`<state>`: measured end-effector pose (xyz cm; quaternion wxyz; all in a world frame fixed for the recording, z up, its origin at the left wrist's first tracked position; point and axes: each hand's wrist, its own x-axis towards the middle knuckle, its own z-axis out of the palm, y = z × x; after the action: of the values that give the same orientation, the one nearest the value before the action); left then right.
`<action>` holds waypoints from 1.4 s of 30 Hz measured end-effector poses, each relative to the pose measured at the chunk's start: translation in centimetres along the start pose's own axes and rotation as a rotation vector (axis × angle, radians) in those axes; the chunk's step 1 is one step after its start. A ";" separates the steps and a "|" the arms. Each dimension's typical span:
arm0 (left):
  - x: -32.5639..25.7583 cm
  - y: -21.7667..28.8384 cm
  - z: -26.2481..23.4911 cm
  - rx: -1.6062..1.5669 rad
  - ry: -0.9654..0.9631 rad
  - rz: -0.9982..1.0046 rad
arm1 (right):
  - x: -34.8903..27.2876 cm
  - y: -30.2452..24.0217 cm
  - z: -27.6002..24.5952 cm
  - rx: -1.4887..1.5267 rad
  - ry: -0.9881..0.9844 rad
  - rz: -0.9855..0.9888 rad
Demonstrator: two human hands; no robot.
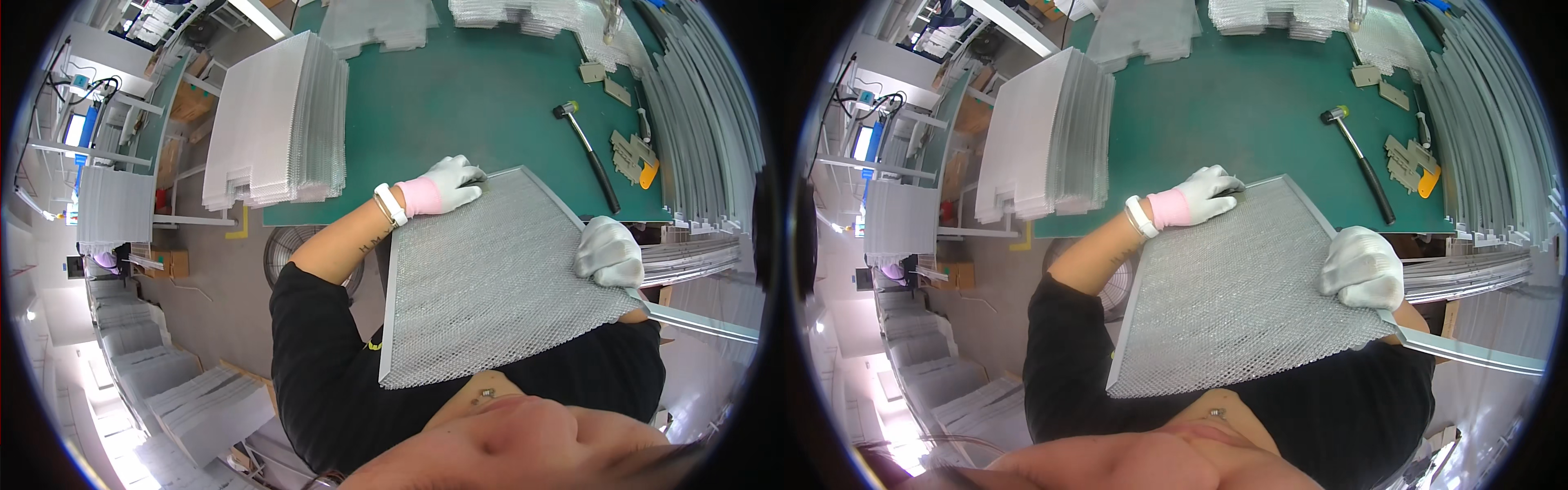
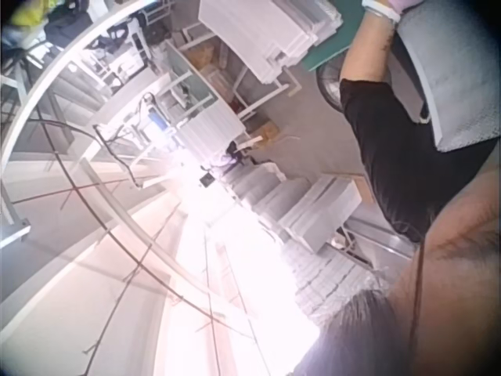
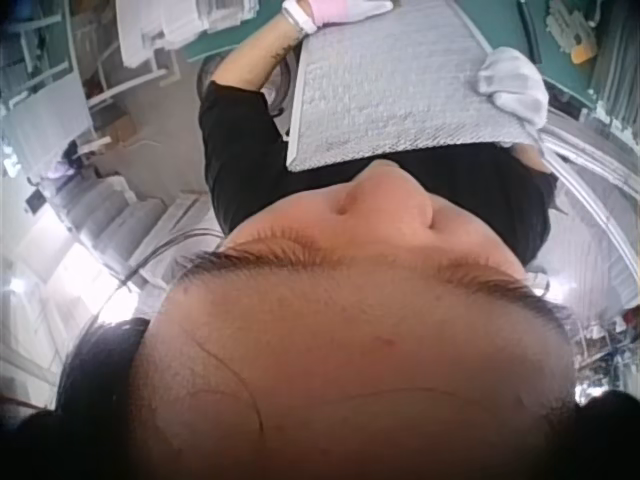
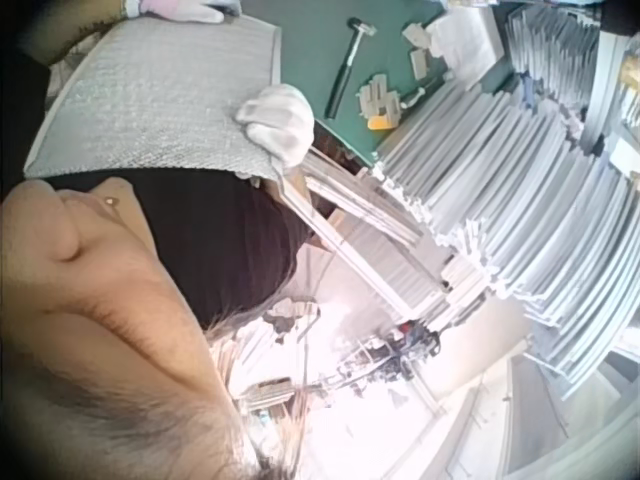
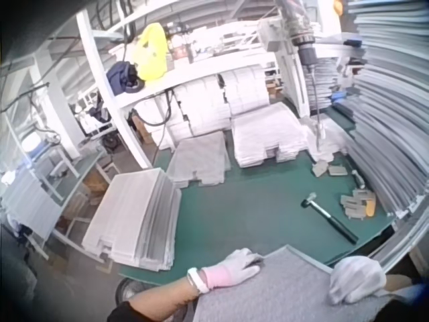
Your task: The person assembles air filters by placing a mesh sheet into a metal frame, securing it with a plastic clip, and fastening the frame with a power drill. The process is repeated for multiple units on a green workbench in a factory setting.
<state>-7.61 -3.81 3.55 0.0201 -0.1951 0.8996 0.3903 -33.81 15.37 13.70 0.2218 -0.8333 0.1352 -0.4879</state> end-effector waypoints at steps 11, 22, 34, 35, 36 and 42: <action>0.4 1.0 -2.0 -0.042 -0.140 -0.036 | -0.4 0.7 -0.2 0.014 0.045 -0.024; -12.1 9.8 -6.3 -0.381 1.303 0.676 | 8.8 6.2 -2.1 -0.108 0.607 0.377; -10.0 10.2 -5.9 -0.494 1.410 0.574 | 5.1 9.3 -1.7 0.123 0.812 0.329; -10.0 10.3 -5.7 -0.540 1.426 0.591 | 5.1 9.3 -1.7 0.107 0.797 0.317; -10.1 10.0 -5.5 -0.519 1.434 0.577 | 4.8 9.2 -1.8 0.120 0.802 0.324; -10.7 8.7 -5.5 -0.352 1.476 0.561 | 9.0 8.0 0.2 -0.185 0.973 0.055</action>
<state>-0.27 1.23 15.44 -0.7083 -0.1699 0.6219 0.2874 -29.33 4.57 16.38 0.0709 -0.5214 0.2876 -0.8003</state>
